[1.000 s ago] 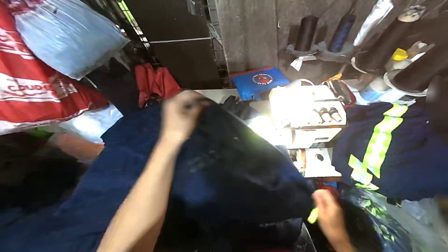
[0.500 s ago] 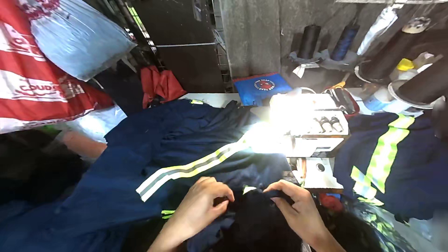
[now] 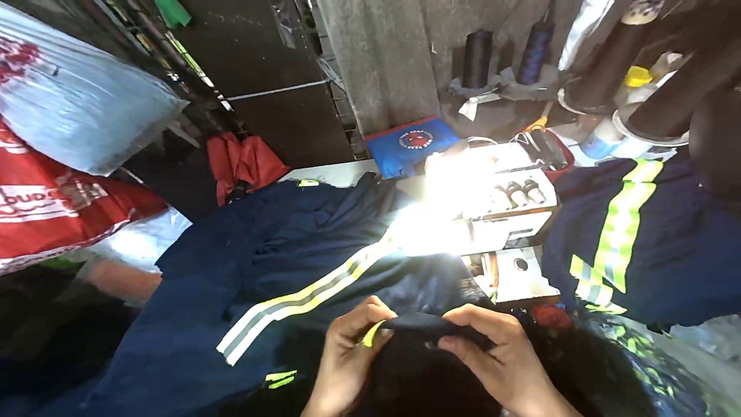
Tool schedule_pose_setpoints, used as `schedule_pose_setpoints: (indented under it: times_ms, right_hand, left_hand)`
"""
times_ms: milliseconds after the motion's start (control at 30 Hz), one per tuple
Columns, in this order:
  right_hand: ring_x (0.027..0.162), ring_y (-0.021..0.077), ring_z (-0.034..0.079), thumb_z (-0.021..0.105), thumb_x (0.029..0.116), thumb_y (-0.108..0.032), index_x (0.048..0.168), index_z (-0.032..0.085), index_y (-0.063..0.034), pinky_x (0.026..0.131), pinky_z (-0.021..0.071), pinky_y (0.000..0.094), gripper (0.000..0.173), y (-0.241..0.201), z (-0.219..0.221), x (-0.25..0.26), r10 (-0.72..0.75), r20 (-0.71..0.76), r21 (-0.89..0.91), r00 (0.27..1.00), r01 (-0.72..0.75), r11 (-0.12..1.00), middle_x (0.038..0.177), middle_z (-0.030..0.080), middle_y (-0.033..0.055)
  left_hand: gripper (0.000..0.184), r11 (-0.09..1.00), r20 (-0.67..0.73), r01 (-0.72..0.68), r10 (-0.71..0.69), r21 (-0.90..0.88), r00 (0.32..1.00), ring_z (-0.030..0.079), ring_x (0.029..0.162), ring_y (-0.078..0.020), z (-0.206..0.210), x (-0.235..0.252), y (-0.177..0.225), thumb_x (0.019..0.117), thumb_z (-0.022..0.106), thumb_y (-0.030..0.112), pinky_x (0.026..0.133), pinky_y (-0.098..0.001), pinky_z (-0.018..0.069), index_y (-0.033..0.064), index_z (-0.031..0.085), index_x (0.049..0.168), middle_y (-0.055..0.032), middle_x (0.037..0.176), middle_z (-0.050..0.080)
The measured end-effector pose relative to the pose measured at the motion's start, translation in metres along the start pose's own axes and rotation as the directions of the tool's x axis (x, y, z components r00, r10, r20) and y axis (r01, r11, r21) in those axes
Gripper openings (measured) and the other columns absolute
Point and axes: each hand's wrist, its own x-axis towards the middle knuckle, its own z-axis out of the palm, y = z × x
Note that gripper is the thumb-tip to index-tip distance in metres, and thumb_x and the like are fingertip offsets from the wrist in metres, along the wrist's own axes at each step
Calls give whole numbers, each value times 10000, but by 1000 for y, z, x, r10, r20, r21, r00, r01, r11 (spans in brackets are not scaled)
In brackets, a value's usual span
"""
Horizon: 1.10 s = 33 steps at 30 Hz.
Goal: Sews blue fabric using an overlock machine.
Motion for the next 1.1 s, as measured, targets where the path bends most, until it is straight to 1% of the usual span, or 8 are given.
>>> schedule_pose_setpoints:
  times_ms: [167, 233, 300, 433, 633, 733, 933, 1100]
  right_hand:
    - [854, -49, 672, 757, 902, -157, 1018, 733, -74, 781, 580, 157, 145, 16, -15, -3, 233, 20, 225, 972, -232, 947, 925, 739, -80]
    - [776, 12, 671, 705, 893, -82, 952, 734, -45, 723, 577, 211, 76, 58, -8, 0, 465, -166, 145, 869, -445, 884, 851, 722, -30]
    - [737, 64, 628, 678, 920, -66, 941, 732, -3, 677, 532, 244, 86, 107, -4, -6, 570, -248, 164, 784, -546, 822, 859, 702, 31]
    - [766, 72, 648, 683, 913, -98, 917, 737, -2, 732, 556, 247, 110, 120, 3, -8, 496, -291, 6, 818, -516, 856, 848, 697, 48]
    - [786, 86, 646, 648, 949, -117, 983, 714, 13, 747, 552, 266, 149, 112, 5, -7, 438, -357, -153, 825, -515, 843, 879, 691, 71]
    - [768, 129, 631, 638, 961, -110, 1003, 712, 22, 749, 541, 319, 157, 104, 1, -7, 486, -404, -144, 775, -579, 803, 883, 681, 95]
    - [935, 289, 669, 717, 897, -172, 923, 763, -32, 850, 554, 460, 150, 117, 1, -6, 239, -504, -476, 830, -498, 725, 967, 690, 136]
    - [943, 237, 708, 716, 891, -127, 904, 752, -2, 868, 564, 446, 131, 114, -5, -11, 388, -442, -294, 809, -539, 790, 957, 739, 129]
  left_hand:
    - [165, 817, 19, -227, 256, 530, 967, 617, 834, 30, 1, 69, 15, 994, 659, 270, 773, -153, 512, 125, 729, 956, 65, 872, 681]
    - [212, 677, 20, -36, 32, 735, 999, 682, 773, -162, -3, 107, -39, 935, 698, 219, 743, -368, 559, 23, 756, 876, -84, 817, 712]
    - [311, 529, 1, 157, -286, 834, 958, 704, 1006, -326, -5, 128, -87, 976, 640, 288, 924, -538, 537, 0, 754, 1006, -183, 1021, 733]
    - [417, 423, 95, 113, -441, 899, 892, 565, 1249, -374, -5, 151, -85, 1010, 565, 390, 1075, -525, 418, 29, 748, 1110, -196, 1247, 665]
    - [310, 572, 193, 42, -345, 819, 919, 586, 1272, -323, 12, 152, -84, 1031, 565, 242, 1139, -478, 393, 7, 760, 1083, -184, 1244, 691]
    - [224, 676, 85, 74, -200, 733, 976, 682, 1037, -262, 24, 148, -84, 994, 604, 142, 967, -436, 520, -28, 747, 974, -175, 1032, 725]
    - [257, 625, 126, -6, -147, 781, 981, 692, 1072, -278, 21, 155, -105, 1002, 599, 197, 974, -463, 525, 4, 761, 1053, -165, 1064, 739]
    - [314, 590, 75, 105, -272, 801, 959, 692, 1054, -297, 21, 155, -100, 964, 669, 300, 958, -504, 524, 13, 760, 1055, -164, 1058, 737]
